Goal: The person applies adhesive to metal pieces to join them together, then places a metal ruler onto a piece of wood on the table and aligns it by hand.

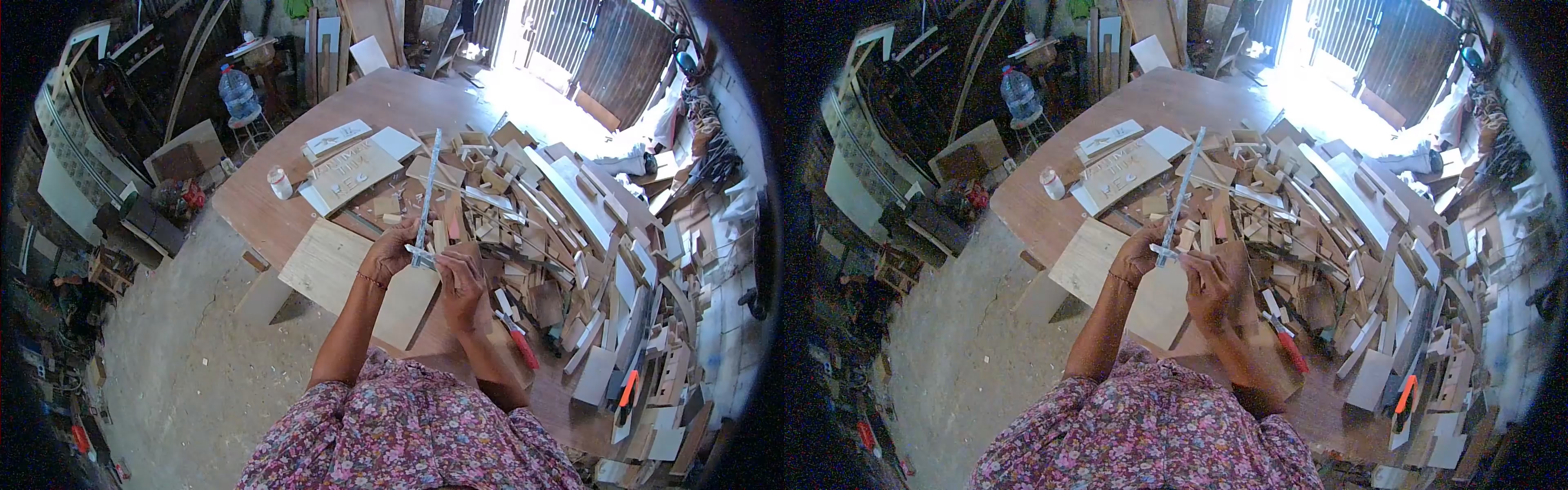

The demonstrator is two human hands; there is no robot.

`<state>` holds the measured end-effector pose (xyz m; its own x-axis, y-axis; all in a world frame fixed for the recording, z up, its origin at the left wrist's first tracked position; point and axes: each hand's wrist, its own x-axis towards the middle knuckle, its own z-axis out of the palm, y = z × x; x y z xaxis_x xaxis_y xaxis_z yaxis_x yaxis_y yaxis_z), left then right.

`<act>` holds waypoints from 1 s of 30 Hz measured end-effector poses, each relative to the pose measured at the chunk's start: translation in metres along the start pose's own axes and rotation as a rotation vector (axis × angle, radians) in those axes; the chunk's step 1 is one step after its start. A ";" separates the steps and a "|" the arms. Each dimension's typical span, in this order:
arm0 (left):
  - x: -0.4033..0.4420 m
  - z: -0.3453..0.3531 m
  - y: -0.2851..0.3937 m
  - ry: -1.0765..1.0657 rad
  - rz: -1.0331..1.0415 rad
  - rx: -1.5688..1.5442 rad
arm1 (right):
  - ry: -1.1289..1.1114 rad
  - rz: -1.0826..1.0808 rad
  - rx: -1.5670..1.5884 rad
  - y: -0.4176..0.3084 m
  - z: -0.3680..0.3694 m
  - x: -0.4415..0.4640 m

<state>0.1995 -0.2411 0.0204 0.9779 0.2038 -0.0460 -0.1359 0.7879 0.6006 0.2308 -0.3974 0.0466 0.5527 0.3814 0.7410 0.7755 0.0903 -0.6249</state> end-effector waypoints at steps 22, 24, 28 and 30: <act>0.003 0.006 -0.009 -0.024 -0.034 -0.023 | 0.049 0.264 0.119 -0.001 -0.004 -0.010; 0.005 0.009 -0.010 0.033 -0.025 0.027 | 0.074 0.341 0.113 0.001 -0.006 -0.004; 0.007 0.010 -0.007 0.045 0.012 0.012 | 0.001 0.344 0.133 -0.002 -0.010 -0.018; 0.007 0.008 -0.006 -0.049 -0.018 -0.036 | -0.085 0.169 0.040 -0.003 -0.014 -0.019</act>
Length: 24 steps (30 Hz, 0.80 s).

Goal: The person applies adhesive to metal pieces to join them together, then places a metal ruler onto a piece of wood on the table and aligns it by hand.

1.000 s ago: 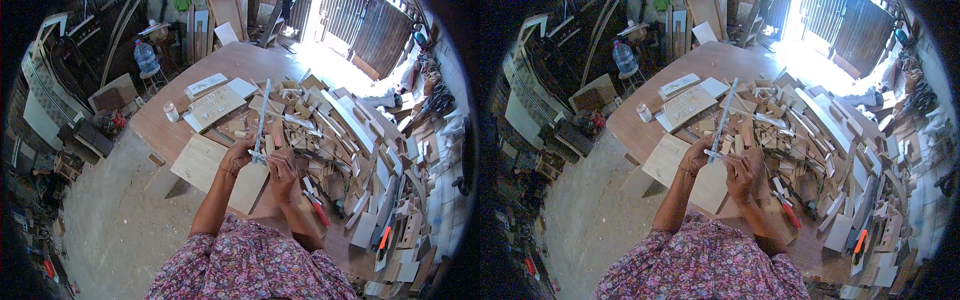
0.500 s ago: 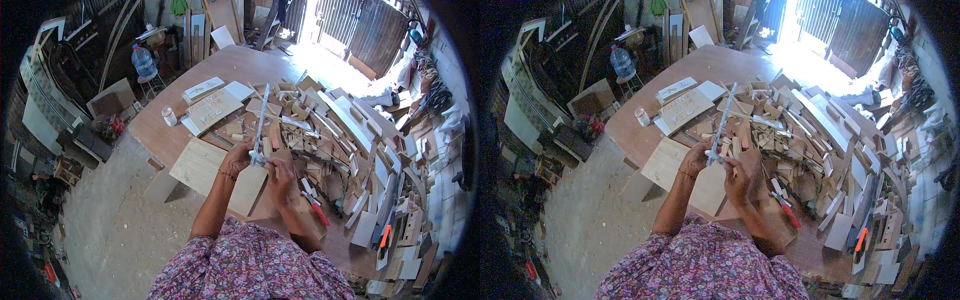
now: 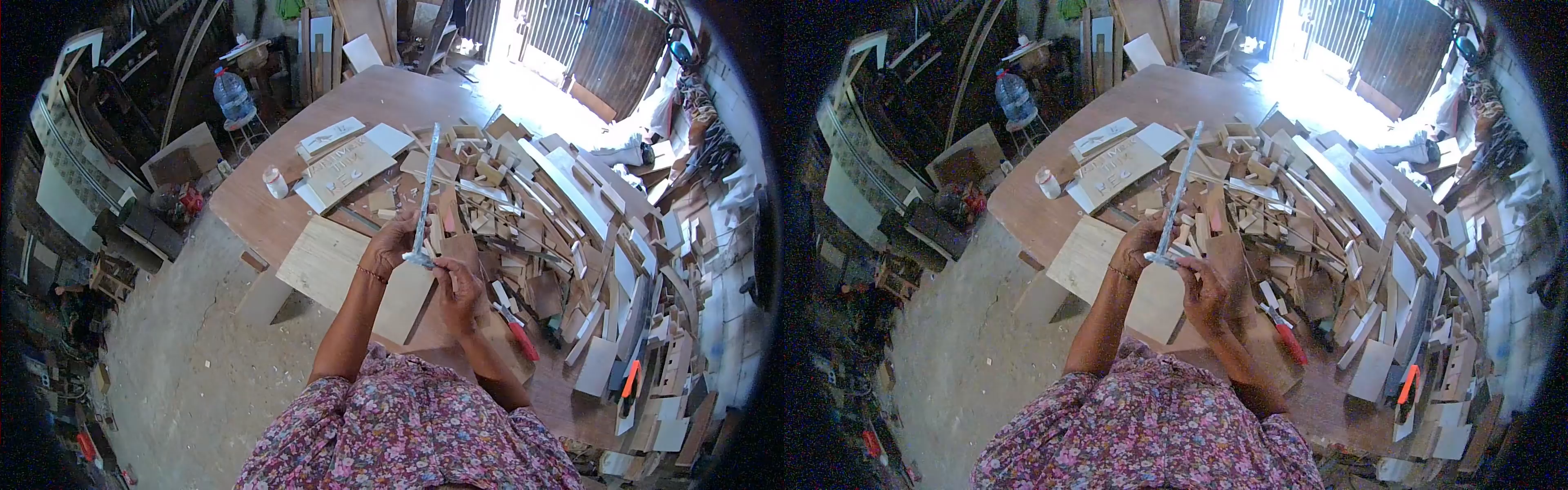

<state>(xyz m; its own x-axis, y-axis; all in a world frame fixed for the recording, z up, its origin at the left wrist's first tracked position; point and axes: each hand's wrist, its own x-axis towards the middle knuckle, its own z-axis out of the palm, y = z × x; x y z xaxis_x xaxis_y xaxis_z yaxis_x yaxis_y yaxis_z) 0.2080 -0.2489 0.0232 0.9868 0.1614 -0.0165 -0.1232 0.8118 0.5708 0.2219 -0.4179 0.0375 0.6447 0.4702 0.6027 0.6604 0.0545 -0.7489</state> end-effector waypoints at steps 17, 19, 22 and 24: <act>-0.006 0.005 -0.004 -0.022 0.012 -0.090 | 0.051 0.119 0.262 0.035 0.040 0.004; -0.002 -0.002 -0.004 0.019 0.000 -0.156 | -0.007 0.133 0.286 0.026 0.035 -0.004; 0.002 -0.005 -0.001 -0.035 0.079 -0.054 | -0.082 0.123 0.318 0.013 0.032 -0.015; 0.001 0.000 -0.002 0.036 0.086 -0.075 | -0.033 0.131 0.340 0.010 0.029 -0.013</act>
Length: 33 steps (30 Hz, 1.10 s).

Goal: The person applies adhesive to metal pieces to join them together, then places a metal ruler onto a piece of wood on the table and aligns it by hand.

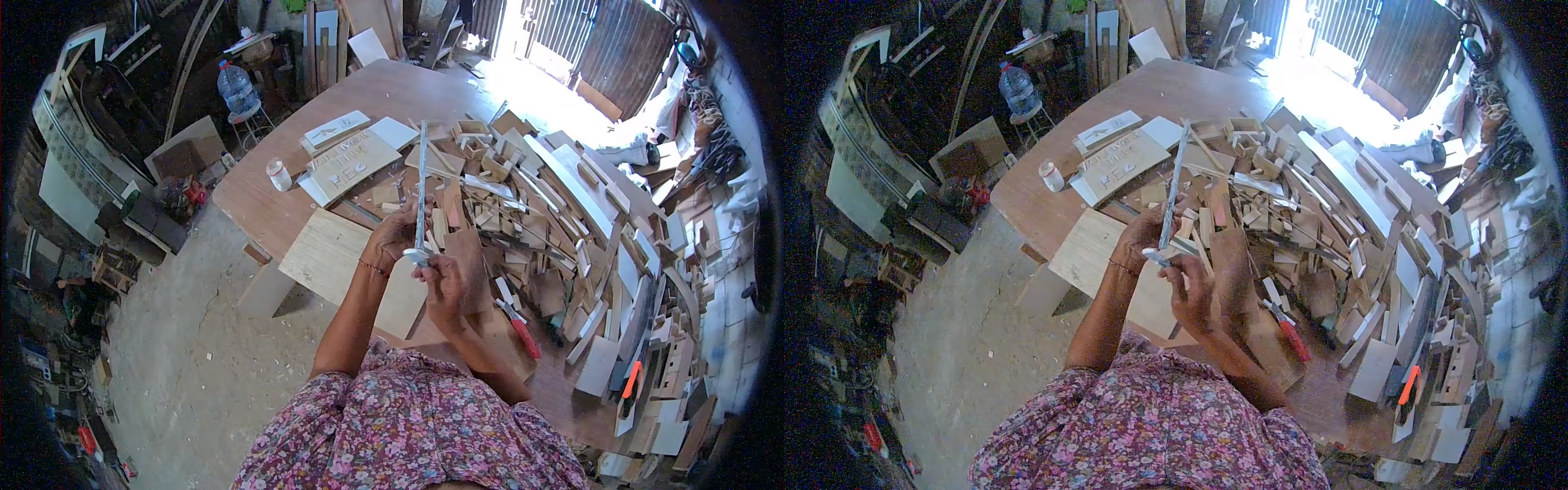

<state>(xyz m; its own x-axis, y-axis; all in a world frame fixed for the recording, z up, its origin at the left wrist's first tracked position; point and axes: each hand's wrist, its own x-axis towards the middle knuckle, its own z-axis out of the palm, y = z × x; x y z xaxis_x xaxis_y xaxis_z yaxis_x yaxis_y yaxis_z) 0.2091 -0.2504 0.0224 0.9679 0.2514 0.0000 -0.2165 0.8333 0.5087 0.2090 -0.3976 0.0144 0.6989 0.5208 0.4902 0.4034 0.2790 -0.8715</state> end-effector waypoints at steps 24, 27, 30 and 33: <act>-0.019 0.005 0.015 0.035 -0.032 0.155 | 0.126 -0.006 -0.149 -0.011 -0.015 0.032; -0.020 0.003 0.016 -0.041 -0.066 0.165 | 0.100 -0.223 -0.285 -0.009 -0.013 0.033; -0.021 0.001 0.016 -0.008 -0.065 0.169 | 0.013 -0.255 -0.341 -0.018 -0.011 0.031; -0.021 -0.003 0.019 -0.025 -0.063 0.157 | -0.116 -0.289 -0.319 -0.013 -0.016 0.024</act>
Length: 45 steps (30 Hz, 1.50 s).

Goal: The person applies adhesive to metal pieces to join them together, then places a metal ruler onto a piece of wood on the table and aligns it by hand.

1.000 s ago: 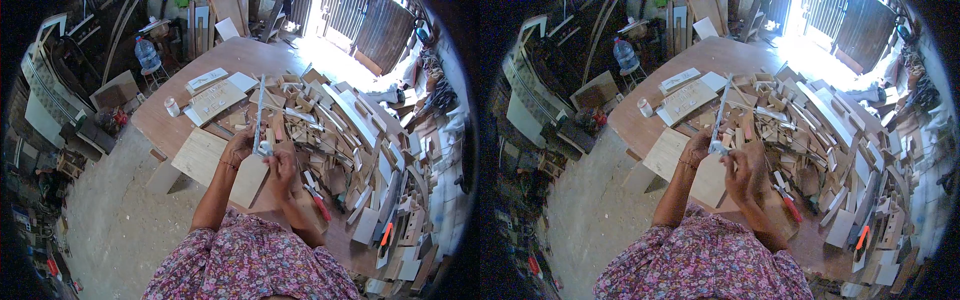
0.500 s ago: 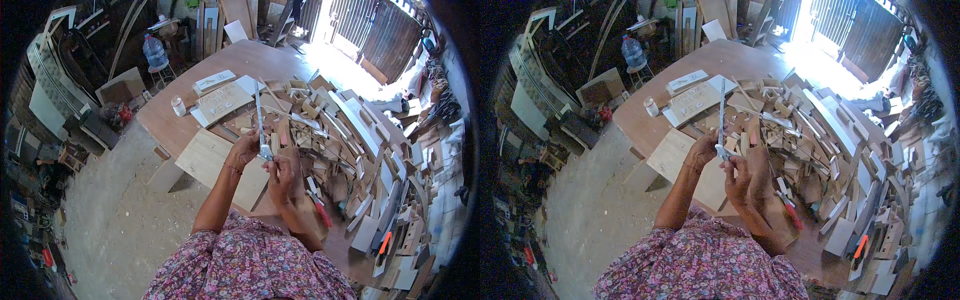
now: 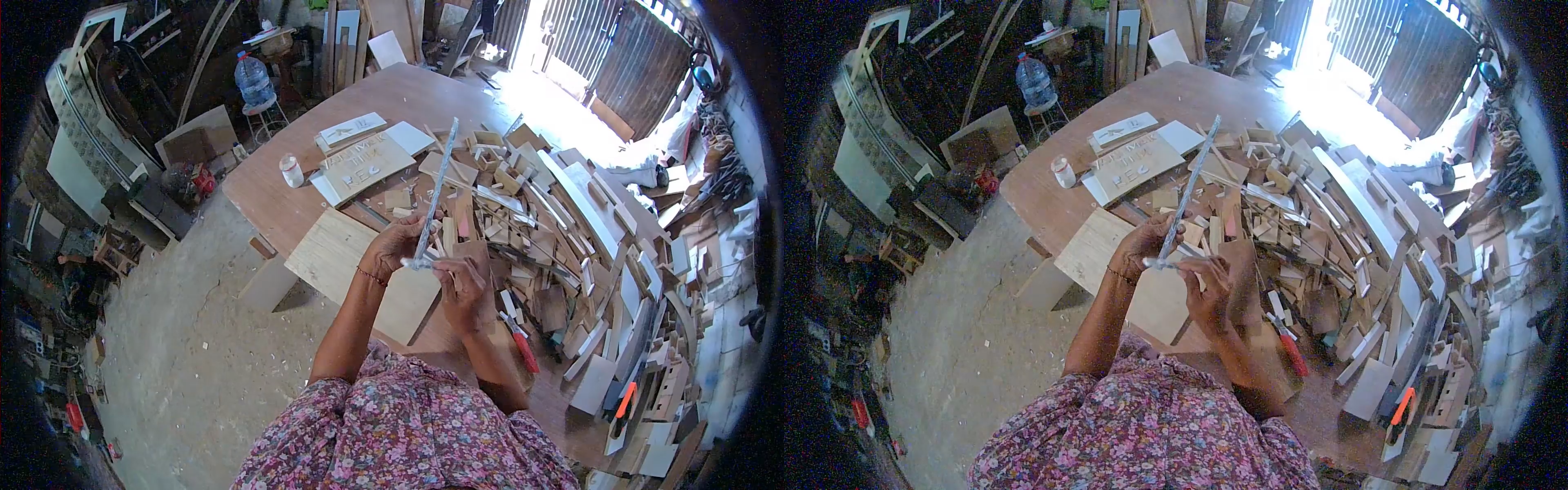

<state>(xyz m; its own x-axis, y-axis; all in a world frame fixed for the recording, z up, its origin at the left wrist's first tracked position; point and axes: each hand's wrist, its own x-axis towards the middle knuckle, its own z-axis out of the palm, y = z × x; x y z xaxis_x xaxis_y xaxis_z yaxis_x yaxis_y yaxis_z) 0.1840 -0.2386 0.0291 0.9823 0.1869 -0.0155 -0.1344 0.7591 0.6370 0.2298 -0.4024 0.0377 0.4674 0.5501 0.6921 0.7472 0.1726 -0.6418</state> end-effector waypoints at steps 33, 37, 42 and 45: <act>0.006 -0.015 -0.009 0.092 0.147 0.103 | 0.127 0.329 0.055 0.005 0.009 0.014; 0.000 -0.004 -0.006 0.172 0.160 0.118 | 0.123 0.293 0.009 0.009 0.016 0.014; -0.009 -0.021 0.005 0.128 0.175 0.058 | 0.067 0.325 0.184 -0.001 0.020 0.006; -0.019 -0.019 0.011 0.167 0.189 0.048 | 0.084 0.355 0.212 0.002 0.032 0.006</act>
<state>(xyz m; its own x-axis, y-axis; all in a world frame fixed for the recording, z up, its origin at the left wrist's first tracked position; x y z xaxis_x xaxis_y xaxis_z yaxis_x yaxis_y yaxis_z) 0.1609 -0.2217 0.0217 0.9044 0.4263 -0.0175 -0.3034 0.6714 0.6762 0.2185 -0.3723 0.0301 0.7218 0.5384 0.4349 0.4231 0.1541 -0.8929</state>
